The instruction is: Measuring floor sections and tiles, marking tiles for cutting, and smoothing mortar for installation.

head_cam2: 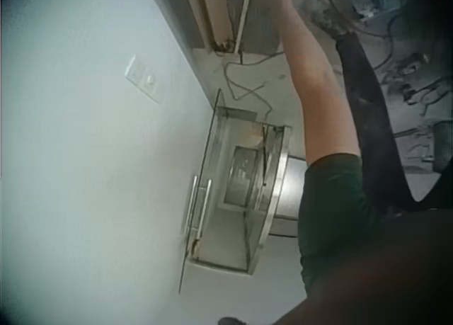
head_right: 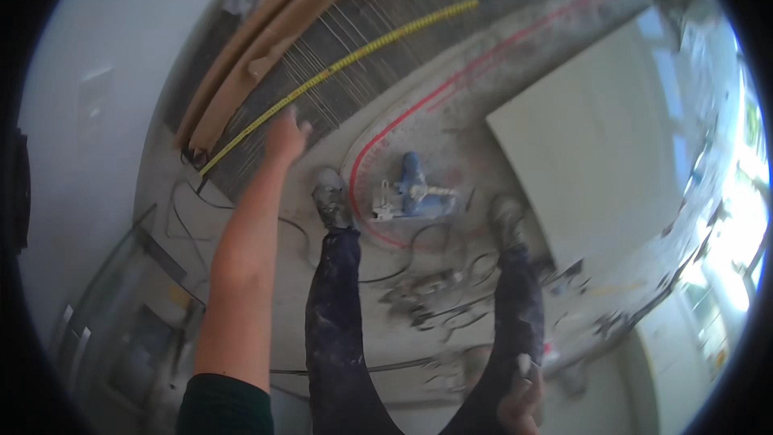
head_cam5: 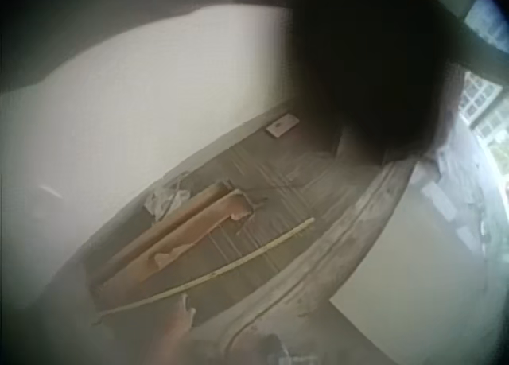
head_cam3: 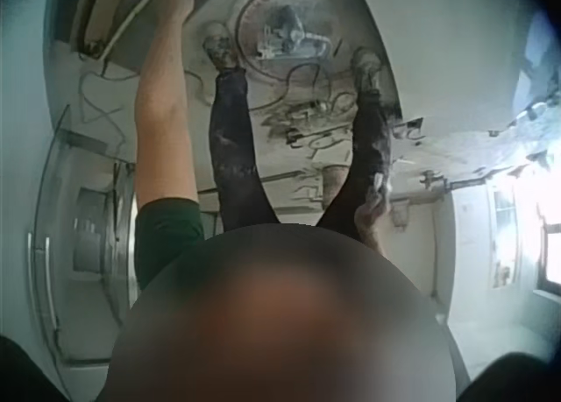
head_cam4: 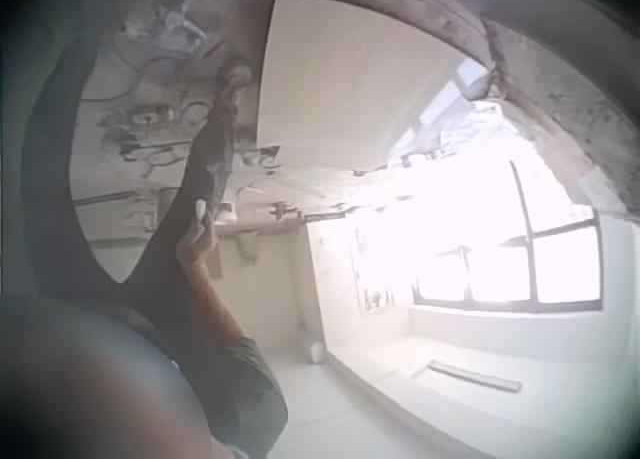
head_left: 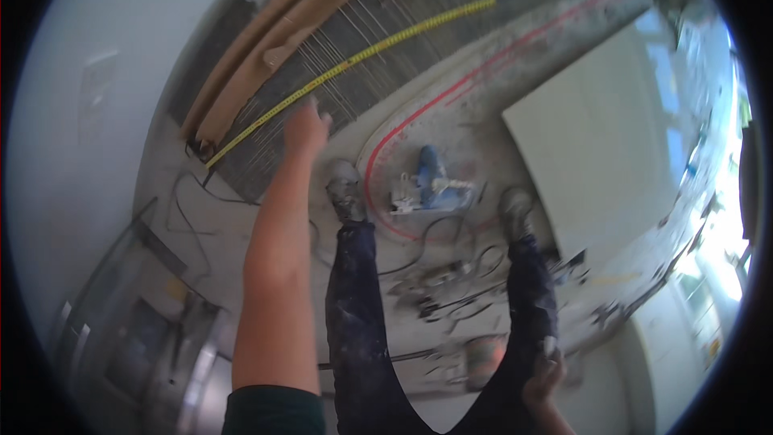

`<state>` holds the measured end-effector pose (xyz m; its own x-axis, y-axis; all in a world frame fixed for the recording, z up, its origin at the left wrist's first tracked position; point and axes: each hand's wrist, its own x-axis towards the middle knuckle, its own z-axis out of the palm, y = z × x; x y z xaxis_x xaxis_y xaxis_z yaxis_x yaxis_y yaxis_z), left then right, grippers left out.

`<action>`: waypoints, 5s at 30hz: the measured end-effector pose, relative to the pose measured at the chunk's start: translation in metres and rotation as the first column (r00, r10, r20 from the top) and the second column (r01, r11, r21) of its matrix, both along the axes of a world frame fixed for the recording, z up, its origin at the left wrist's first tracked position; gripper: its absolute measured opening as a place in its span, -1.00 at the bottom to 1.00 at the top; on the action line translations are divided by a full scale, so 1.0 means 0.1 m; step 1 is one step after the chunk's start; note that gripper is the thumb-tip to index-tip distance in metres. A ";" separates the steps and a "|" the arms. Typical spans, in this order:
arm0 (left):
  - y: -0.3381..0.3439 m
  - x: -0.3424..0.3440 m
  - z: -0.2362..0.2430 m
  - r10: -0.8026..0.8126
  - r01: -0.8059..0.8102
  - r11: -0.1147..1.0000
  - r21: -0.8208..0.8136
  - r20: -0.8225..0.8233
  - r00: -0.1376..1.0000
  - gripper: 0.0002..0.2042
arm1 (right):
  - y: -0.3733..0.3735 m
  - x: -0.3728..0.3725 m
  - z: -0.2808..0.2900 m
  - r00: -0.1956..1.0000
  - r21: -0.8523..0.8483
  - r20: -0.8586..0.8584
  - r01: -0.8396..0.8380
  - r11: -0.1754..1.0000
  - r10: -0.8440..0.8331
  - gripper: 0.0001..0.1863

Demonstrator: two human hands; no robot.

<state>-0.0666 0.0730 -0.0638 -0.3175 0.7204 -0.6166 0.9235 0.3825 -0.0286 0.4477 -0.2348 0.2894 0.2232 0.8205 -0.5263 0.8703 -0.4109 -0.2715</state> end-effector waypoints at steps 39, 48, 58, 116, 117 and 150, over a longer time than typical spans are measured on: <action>-0.77 5.92 6.51 -0.835 0.825 -0.508 0.248 0.091 -0.542 -0.93 | -3.41 2.49 2.62 -0.584 0.093 -0.747 0.380 -0.920 -0.317 -0.70; -2.35 8.41 7.39 -0.899 0.711 -0.320 0.626 0.036 -0.437 -0.26 | -3.78 3.11 2.83 -0.480 0.376 -0.736 0.297 -0.878 -0.478 -0.58; -3.94 10.74 6.04 -0.650 0.779 -0.542 0.316 0.429 -0.627 -0.65 | -3.67 4.68 2.89 -0.419 -0.016 -0.681 0.829 -0.559 -0.601 -0.51; -3.65 21.14 8.03 -0.632 0.935 -0.028 0.355 0.718 -0.291 -0.76 | -2.58 15.80 4.24 -0.086 -0.052 -0.995 0.893 -0.446 -0.057 -0.71; -3.66 21.30 8.01 -0.622 0.929 0.003 0.370 0.728 -0.288 -0.76 | -2.56 16.03 4.29 -0.062 -0.031 -0.996 0.900 -0.435 -0.057 -0.78; -2.94 27.39 7.38 -0.513 0.996 -0.087 -0.030 0.858 -0.019 -0.73 | -1.52 21.61 3.64 -0.519 -0.493 -0.839 0.597 -0.633 0.165 -0.88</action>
<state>2.6722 -0.2211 0.6746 0.6679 -0.4260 -0.6103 0.3611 -0.5315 0.7662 2.6088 -0.3871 0.6531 0.6960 -0.0845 -0.7130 -0.5304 0.6088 -0.5899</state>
